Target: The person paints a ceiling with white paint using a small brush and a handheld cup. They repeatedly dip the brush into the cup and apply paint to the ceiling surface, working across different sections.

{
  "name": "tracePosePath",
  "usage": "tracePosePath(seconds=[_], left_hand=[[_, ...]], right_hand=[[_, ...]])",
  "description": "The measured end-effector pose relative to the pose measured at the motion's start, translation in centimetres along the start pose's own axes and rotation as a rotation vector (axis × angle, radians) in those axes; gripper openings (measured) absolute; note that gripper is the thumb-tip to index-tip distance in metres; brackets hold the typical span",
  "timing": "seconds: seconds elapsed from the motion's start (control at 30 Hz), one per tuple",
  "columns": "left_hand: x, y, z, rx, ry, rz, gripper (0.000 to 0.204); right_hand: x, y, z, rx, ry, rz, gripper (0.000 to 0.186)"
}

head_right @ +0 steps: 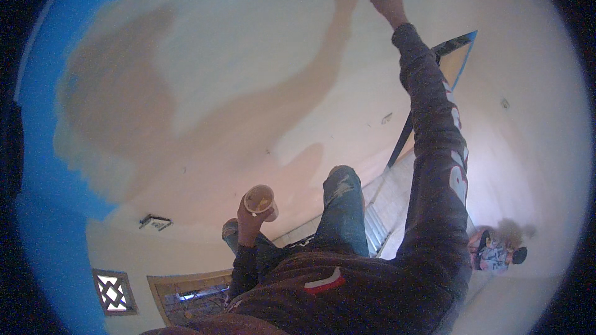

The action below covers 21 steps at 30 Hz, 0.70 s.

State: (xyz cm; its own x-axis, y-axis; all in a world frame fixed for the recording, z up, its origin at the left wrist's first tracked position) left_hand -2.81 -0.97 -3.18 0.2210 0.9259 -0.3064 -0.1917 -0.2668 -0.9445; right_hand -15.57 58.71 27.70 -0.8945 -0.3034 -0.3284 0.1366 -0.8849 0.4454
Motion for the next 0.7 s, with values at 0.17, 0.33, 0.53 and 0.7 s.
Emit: tracePosePath(seconds=[0.17, 0.33, 0.53, 0.7], left_hand=[[0.2, -0.3, 0.2, -0.002, 0.015, -0.045, 0.074], [0.0, 0.2, 0.1, -0.005, 0.013, -0.013, 0.073], [0.3, 0.1, 0.5, -0.005, 0.032, -0.041, 0.074], [0.3, 0.2, 0.4, -0.014, 0.055, -0.072, 0.076]], right_hand=[[-3.0, -6.1, 0.8, -0.062, -0.291, -0.334, 0.028], [-2.8, -3.1, -1.8, 0.006, -0.404, -0.325, 0.023], [-0.7, 2.3, -1.8, 0.027, -0.288, -0.354, 0.021], [1.6, 11.3, -6.6, -0.207, -0.332, -0.121, 0.020]])
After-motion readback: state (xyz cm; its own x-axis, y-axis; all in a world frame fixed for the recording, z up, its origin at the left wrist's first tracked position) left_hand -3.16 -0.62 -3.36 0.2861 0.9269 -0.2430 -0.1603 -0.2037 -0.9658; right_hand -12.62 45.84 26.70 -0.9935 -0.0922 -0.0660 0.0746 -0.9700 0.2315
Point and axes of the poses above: each hand's wrist, its own z-axis towards the middle knuckle, its own x-axis out of the palm, y = z × x, the point moved 4 cm from there along z, towards the middle knuckle, and after that the axes turned 6 degrees about -z, right-handed, at the moved point
